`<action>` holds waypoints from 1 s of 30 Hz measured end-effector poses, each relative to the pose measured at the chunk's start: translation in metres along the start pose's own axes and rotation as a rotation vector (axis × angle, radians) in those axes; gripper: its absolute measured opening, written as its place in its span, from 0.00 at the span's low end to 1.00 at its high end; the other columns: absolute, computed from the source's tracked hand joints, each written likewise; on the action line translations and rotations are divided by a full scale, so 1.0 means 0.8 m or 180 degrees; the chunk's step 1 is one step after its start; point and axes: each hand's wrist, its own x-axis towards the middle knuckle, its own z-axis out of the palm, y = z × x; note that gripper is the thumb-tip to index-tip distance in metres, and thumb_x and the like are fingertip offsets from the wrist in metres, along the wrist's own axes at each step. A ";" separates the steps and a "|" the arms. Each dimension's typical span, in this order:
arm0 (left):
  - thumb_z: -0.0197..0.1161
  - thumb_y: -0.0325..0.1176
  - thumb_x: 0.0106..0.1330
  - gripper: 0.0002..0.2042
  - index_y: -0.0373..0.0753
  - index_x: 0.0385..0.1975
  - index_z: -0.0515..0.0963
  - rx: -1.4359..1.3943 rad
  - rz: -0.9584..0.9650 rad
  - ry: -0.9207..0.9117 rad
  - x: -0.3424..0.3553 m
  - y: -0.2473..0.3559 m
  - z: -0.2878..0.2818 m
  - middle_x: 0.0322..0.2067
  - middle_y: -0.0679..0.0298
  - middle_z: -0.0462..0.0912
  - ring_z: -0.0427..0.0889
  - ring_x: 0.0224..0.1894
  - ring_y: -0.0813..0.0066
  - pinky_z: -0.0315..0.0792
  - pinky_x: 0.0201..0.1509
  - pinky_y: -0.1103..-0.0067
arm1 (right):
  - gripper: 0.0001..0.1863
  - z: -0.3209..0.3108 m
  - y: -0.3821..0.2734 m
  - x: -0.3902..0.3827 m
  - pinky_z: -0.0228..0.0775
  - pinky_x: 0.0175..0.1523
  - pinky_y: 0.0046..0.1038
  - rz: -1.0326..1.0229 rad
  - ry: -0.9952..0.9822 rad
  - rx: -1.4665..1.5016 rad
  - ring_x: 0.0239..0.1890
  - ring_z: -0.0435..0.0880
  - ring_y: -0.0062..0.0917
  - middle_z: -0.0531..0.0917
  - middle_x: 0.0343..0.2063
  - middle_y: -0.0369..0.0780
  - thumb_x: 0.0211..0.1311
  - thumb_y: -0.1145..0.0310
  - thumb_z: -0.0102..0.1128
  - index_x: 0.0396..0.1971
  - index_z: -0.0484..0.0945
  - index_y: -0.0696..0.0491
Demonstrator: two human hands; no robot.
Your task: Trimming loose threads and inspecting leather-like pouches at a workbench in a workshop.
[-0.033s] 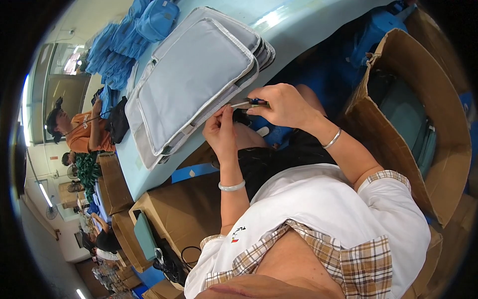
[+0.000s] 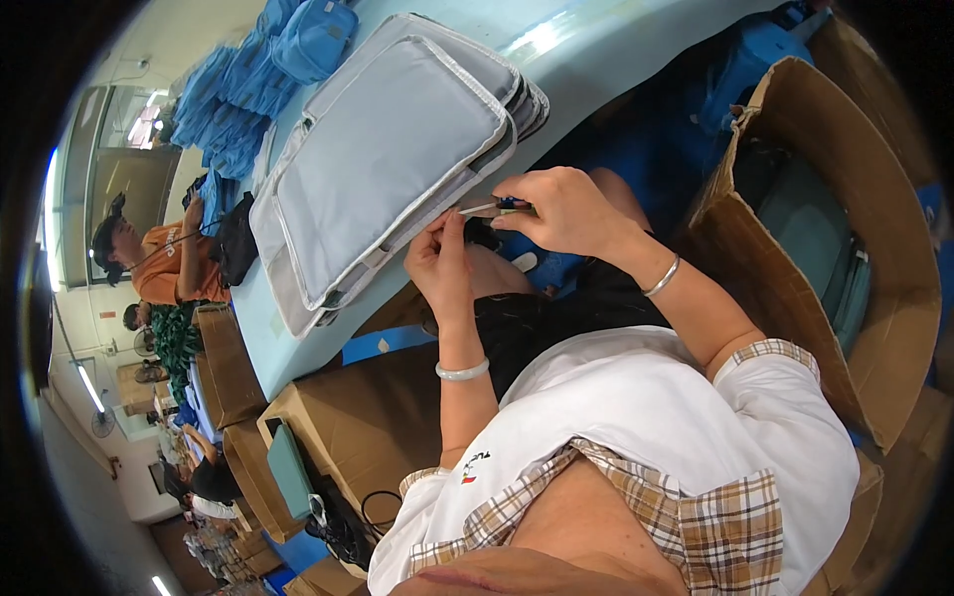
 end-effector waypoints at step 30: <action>0.63 0.35 0.58 0.09 0.36 0.25 0.79 0.1548 0.0116 -0.0743 0.004 -0.005 -0.017 0.13 0.67 0.73 0.71 0.16 0.81 0.64 0.22 0.81 | 0.14 0.009 0.023 -0.010 0.72 0.30 0.28 -0.0031 0.0304 0.0039 0.25 0.81 0.35 0.81 0.26 0.44 0.47 0.67 0.67 0.33 0.78 0.57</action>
